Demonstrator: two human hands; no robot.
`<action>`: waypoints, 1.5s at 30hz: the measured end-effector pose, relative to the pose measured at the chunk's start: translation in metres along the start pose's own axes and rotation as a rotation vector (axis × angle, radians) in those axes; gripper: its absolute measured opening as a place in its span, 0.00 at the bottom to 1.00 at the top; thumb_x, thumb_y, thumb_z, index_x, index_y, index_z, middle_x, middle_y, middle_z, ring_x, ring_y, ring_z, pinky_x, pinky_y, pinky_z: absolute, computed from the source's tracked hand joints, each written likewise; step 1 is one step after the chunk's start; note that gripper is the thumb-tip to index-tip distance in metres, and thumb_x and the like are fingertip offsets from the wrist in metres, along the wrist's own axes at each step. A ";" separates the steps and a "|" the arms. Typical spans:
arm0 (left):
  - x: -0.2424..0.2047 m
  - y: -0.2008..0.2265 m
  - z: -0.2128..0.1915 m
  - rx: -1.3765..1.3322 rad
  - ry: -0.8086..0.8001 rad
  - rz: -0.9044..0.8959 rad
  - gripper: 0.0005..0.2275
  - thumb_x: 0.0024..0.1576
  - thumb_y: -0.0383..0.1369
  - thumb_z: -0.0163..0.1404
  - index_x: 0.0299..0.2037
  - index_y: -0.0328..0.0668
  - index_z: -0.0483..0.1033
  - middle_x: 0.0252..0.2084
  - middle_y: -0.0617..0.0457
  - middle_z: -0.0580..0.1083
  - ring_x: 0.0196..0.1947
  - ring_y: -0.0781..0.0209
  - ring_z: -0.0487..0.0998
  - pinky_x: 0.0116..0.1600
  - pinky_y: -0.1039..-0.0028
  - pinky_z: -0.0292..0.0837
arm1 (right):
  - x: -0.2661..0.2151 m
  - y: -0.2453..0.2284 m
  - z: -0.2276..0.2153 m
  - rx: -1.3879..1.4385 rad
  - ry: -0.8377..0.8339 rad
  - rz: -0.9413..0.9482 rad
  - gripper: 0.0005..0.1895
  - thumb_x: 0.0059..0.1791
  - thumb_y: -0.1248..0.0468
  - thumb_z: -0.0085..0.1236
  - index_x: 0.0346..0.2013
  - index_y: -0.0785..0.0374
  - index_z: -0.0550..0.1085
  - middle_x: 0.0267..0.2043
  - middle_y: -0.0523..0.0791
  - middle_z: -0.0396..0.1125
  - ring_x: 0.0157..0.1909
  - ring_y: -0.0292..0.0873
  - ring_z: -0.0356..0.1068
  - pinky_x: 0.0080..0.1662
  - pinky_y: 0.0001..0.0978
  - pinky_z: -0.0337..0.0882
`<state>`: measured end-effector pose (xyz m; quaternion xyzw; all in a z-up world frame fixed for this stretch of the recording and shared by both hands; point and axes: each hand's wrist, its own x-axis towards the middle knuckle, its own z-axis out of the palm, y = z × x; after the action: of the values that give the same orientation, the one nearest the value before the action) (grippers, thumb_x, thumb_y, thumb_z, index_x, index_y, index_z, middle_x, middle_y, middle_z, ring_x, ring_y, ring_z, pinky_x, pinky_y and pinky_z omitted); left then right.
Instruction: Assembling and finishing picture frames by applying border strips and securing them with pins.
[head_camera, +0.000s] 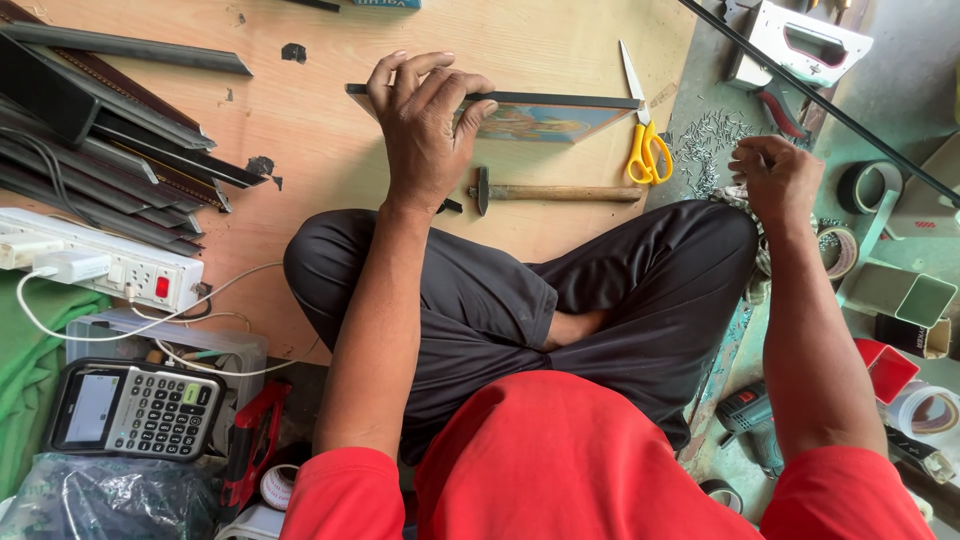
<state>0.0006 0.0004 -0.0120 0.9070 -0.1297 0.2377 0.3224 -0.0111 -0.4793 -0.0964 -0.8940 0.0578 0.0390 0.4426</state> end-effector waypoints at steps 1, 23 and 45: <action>0.000 0.000 0.000 -0.003 -0.002 -0.005 0.07 0.60 0.39 0.63 0.42 0.52 0.80 0.41 0.64 0.79 0.59 0.61 0.71 0.71 0.56 0.49 | -0.001 -0.004 0.000 -0.054 0.011 -0.030 0.07 0.57 0.75 0.57 0.48 0.73 0.79 0.42 0.50 0.76 0.41 0.39 0.79 0.42 0.28 0.79; -0.005 0.008 0.006 0.051 0.116 -0.207 0.07 0.51 0.43 0.69 0.34 0.70 0.83 0.46 0.75 0.76 0.75 0.53 0.46 0.71 0.33 0.09 | 0.003 -0.279 0.138 -0.049 -0.097 -0.709 0.05 0.55 0.74 0.66 0.45 0.66 0.80 0.42 0.47 0.75 0.41 0.42 0.78 0.44 0.31 0.78; 0.011 0.028 0.006 -0.120 -0.019 -0.416 0.07 0.48 0.34 0.69 0.30 0.65 0.85 0.36 0.69 0.77 0.76 0.48 0.45 0.66 0.22 0.06 | 0.012 -0.257 0.155 -0.239 0.106 -1.139 0.15 0.52 0.71 0.70 0.53 0.63 0.79 0.45 0.47 0.77 0.49 0.44 0.80 0.50 0.32 0.80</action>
<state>0.0012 -0.0254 0.0039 0.8955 0.0433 0.1495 0.4169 0.0329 -0.2027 0.0106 -0.8287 -0.4146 -0.2437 0.2864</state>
